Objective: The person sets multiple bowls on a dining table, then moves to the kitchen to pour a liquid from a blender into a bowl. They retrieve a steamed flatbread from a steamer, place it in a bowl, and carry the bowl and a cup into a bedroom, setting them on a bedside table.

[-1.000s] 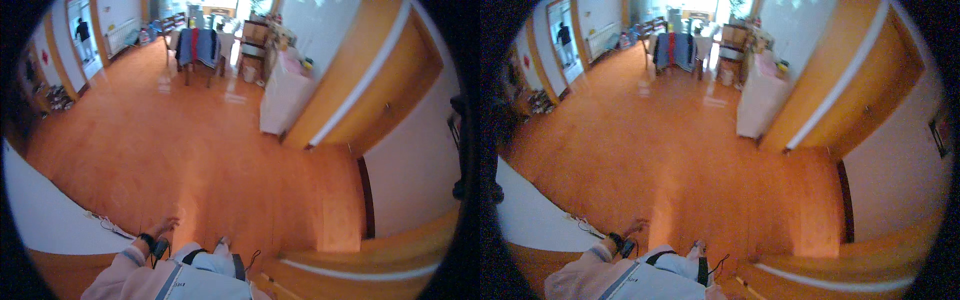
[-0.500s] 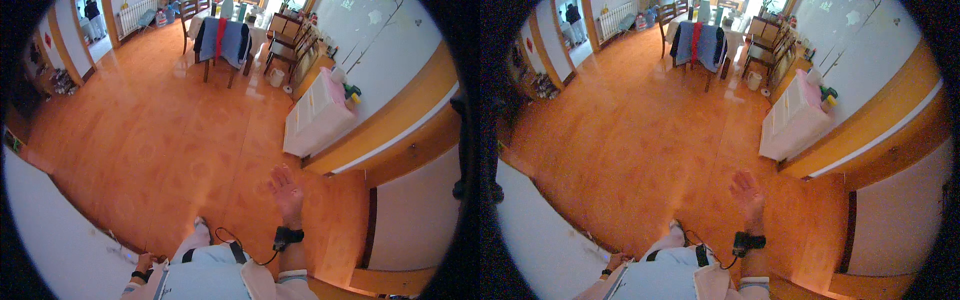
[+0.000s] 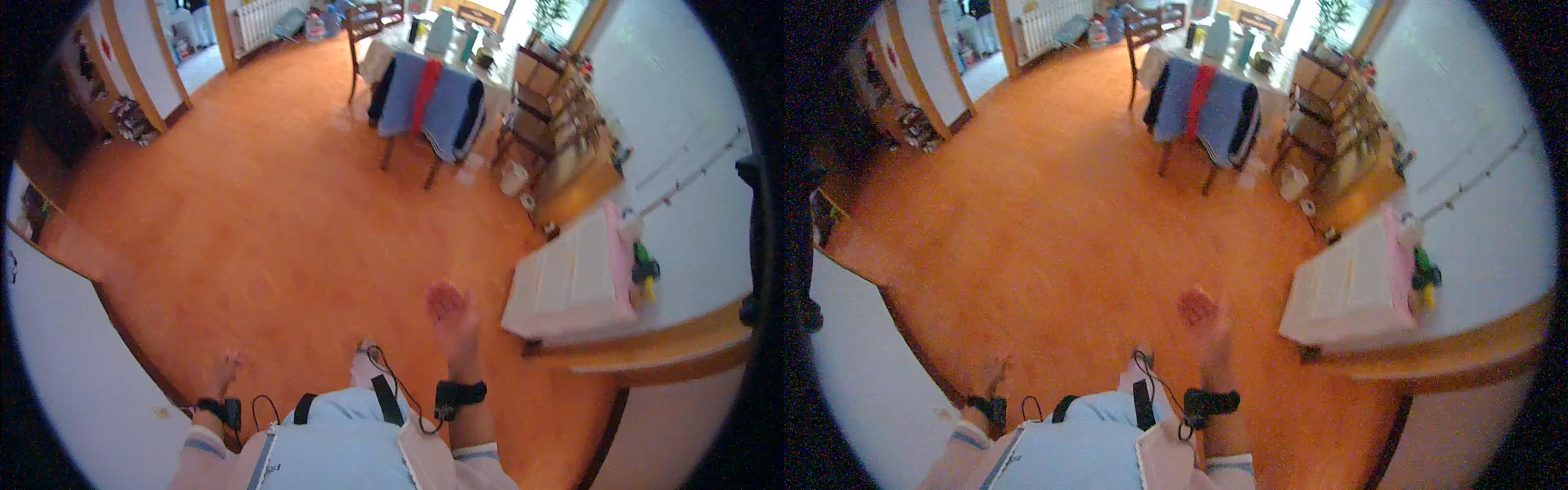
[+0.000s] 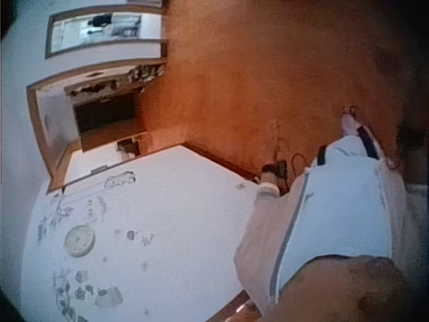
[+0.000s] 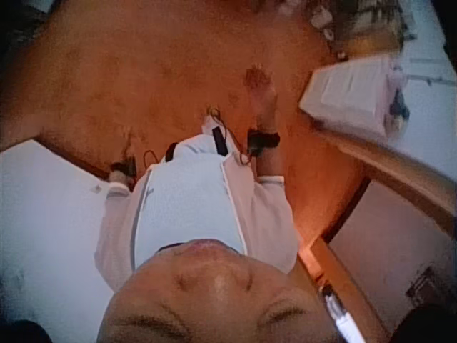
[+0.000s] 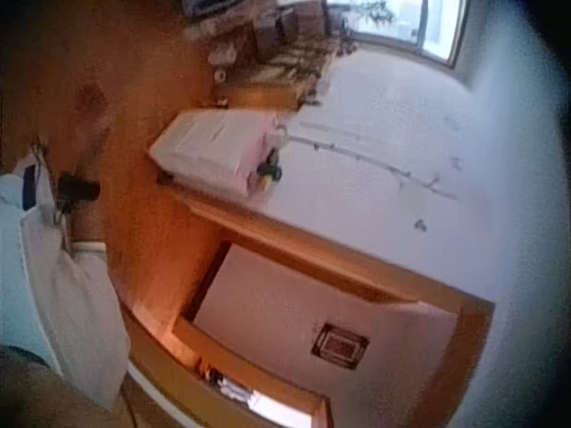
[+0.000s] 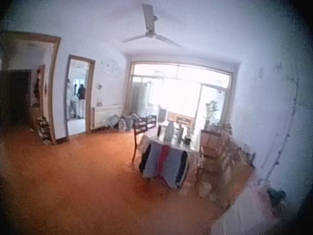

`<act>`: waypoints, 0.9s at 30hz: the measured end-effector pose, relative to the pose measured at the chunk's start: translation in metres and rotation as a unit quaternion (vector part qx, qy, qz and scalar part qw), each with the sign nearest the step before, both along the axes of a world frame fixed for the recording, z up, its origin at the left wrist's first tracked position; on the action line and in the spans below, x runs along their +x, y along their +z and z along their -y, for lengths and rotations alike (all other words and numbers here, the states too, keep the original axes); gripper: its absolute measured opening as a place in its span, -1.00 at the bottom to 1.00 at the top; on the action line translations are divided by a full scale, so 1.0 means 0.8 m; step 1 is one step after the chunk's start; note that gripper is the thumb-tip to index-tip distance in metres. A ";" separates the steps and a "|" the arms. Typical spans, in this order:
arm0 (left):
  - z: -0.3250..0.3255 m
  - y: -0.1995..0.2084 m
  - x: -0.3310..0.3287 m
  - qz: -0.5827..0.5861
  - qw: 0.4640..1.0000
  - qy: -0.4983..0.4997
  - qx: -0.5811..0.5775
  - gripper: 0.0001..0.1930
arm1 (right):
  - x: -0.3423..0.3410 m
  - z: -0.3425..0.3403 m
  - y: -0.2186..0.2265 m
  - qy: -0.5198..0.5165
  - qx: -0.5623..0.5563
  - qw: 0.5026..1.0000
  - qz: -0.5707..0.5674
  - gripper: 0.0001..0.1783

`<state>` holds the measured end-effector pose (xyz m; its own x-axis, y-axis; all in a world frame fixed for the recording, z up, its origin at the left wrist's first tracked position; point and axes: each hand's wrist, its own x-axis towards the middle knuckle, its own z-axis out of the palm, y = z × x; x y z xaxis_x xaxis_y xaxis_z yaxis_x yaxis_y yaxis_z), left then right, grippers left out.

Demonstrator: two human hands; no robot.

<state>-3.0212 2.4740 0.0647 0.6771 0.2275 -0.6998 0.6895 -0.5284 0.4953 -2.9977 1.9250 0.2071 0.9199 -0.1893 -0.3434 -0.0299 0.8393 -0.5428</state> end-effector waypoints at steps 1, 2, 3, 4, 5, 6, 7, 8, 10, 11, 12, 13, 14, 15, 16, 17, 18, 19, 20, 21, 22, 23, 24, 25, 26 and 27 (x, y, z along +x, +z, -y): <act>-0.013 -0.005 -0.012 -0.020 0.999 0.028 0.024 -0.71 | 0.027 -0.004 -0.004 0.012 0.006 1.000 -0.010 -0.49; -0.022 -0.009 -0.027 -0.031 0.998 0.050 0.030 -0.71 | 0.062 -0.001 -0.006 0.026 0.012 0.999 -0.023 -0.54; -0.032 -0.015 -0.047 -0.043 0.996 0.065 0.034 -0.71 | 0.089 -0.007 -0.008 0.040 -0.005 0.998 -0.041 -0.57; -0.036 -0.024 -0.063 -0.053 0.995 0.075 0.035 -0.71 | 0.111 -0.010 -0.007 0.053 -0.023 0.997 -0.058 -0.61; -0.037 -0.032 -0.070 -0.062 0.994 0.082 0.037 -0.71 | 0.144 -0.010 -0.007 0.064 -0.043 0.994 -0.075 -0.64; -0.036 -0.040 -0.074 -0.069 0.993 0.087 0.039 -0.72 | 0.176 -0.016 -0.009 0.074 -0.029 0.994 -0.075 -0.65; -0.033 -0.049 -0.071 -0.077 0.992 0.089 0.040 -0.72 | 0.209 -0.026 -0.013 0.083 -0.014 0.993 -0.077 -0.66; -0.029 -0.059 -0.063 -0.082 0.992 0.091 0.040 -0.72 | 0.239 -0.037 -0.017 0.091 0.004 0.993 -0.073 -0.67; -0.024 -0.072 -0.029 -0.090 0.990 0.096 0.044 -0.72 | 0.305 -0.040 -0.030 0.102 0.015 0.991 -0.083 -0.70; -0.024 -0.078 -0.003 -0.092 0.990 0.094 0.044 -0.72 | 0.337 -0.051 -0.034 0.109 0.029 0.991 -0.076 -0.71; -0.026 -0.085 0.020 -0.092 0.990 0.097 0.044 -0.72 | 0.358 -0.061 -0.040 0.094 0.022 0.990 -0.100 -0.71; -0.032 -0.091 0.052 -0.091 0.990 0.096 0.043 -0.72 | 0.388 -0.074 -0.044 0.080 0.023 0.991 -0.108 -0.71; -0.042 -0.096 0.092 -0.083 0.991 0.096 0.040 -0.73 | 0.430 -0.086 -0.043 0.068 0.032 0.993 -0.087 -0.71; -0.051 -0.100 0.131 -0.078 0.991 0.099 0.039 -0.73 | 0.467 -0.094 -0.041 0.073 0.019 0.992 -0.096 -0.70; -0.063 -0.103 0.167 -0.071 0.991 0.106 0.035 -0.73 | 0.490 -0.102 -0.039 0.088 0.015 0.991 -0.095 -0.70; -0.075 -0.104 0.212 -0.059 0.992 0.110 0.031 -0.73 | 0.518 -0.106 -0.037 0.087 0.005 0.989 -0.123 -0.69; -0.087 -0.101 0.264 -0.039 0.992 0.115 0.027 -0.73 | 0.546 -0.107 -0.036 0.086 0.000 0.992 -0.094 -0.69; -0.095 -0.095 0.316 -0.022 0.992 0.119 0.023 -0.73 | 0.562 -0.109 -0.036 0.070 -0.006 0.993 -0.099 -0.68; -0.101 -0.086 0.377 0.002 0.993 0.118 0.017 -0.73 | 0.582 -0.112 -0.037 0.057 -0.001 0.995 -0.084 -0.67; -0.104 -0.075 0.446 0.030 0.993 0.115 0.009 -0.73 | 0.605 -0.110 -0.039 0.047 -0.008 0.993 -0.107 -0.67; -0.101 -0.062 0.516 0.059 0.992 0.108 -0.002 -0.73 | 0.631 -0.102 -0.041 0.044 -0.010 0.993 -0.107 -0.67; -0.096 -0.051 0.595 0.093 0.991 0.096 -0.012 -0.73 | 0.655 -0.093 -0.045 0.040 0.002 0.994 -0.104 -0.66; -0.088 -0.042 0.673 0.128 0.988 0.078 -0.022 -0.73 | 0.681 -0.086 -0.051 0.024 -0.014 0.994 -0.110 -0.67; -0.078 -0.032 0.748 0.184 0.981 0.046 -0.043 -0.73 | 0.711 -0.081 -0.056 0.006 -0.016 0.993 -0.114 -0.67; -0.070 -0.028 0.822 0.171 0.984 0.033 -0.029 -0.74 | 0.742 -0.075 -0.064 -0.005 -0.010 0.994 -0.109 -0.67; -0.064 -0.027 0.863 0.216 0.975 0.002 -0.045 -0.75 | 0.768 -0.069 -0.072 -0.011 -0.002 0.993 -0.120 -0.67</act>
